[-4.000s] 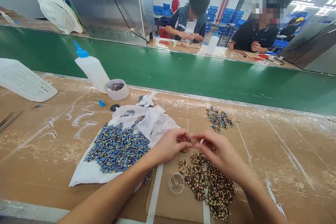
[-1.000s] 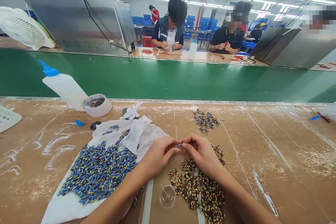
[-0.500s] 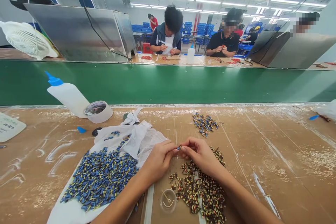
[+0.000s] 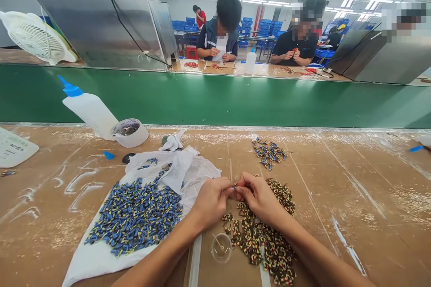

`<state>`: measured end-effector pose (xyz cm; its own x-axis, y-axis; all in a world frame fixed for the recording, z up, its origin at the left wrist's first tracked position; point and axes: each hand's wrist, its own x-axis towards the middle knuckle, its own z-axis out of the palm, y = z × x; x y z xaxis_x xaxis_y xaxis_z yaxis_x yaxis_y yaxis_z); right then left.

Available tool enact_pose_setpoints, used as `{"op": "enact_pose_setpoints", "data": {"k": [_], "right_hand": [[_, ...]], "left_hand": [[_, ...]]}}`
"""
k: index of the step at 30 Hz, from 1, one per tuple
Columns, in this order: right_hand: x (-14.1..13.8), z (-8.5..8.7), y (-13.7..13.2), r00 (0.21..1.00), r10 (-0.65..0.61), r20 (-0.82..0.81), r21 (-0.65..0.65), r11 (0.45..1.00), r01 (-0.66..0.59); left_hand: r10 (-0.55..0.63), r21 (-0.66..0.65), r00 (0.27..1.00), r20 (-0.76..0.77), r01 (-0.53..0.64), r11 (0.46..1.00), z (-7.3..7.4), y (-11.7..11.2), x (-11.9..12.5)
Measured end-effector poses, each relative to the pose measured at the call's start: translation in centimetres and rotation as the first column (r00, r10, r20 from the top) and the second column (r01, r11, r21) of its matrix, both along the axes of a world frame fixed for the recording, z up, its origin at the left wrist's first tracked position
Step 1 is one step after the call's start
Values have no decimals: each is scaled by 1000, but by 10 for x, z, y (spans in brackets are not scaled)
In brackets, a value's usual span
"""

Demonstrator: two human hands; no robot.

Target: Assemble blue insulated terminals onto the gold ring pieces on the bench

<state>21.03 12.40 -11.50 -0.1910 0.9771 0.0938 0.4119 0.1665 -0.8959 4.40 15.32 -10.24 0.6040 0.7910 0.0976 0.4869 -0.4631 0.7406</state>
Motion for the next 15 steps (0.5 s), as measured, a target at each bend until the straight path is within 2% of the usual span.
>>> {"op": "enact_pose_setpoints", "data": {"k": [5, 9, 11, 13, 15], "right_hand": [[1, 3, 0, 999, 19, 28, 34, 999, -20], [-5, 7, 0, 998, 17, -55, 14, 1000, -16], [-7, 10, 2, 991, 1, -137, -4, 1000, -1], [-4, 13, 7, 985, -33, -170, 11, 999, 35], [9, 16, 15, 980, -146, -132, 70, 985, 156]], "left_hand": [[15, 7, 999, -36, -14, 1000, -2, -1, -2], [-10, 2, 998, -65, 10, 1000, 5, -1, -2], [-11, -21, 997, -70, 10, 1000, 16, 2, -6], [36, -39, 996, -85, -40, 998, 33, 6, -18], [92, -22, 983, -161, -97, 995, 52, 11, -40]]}}
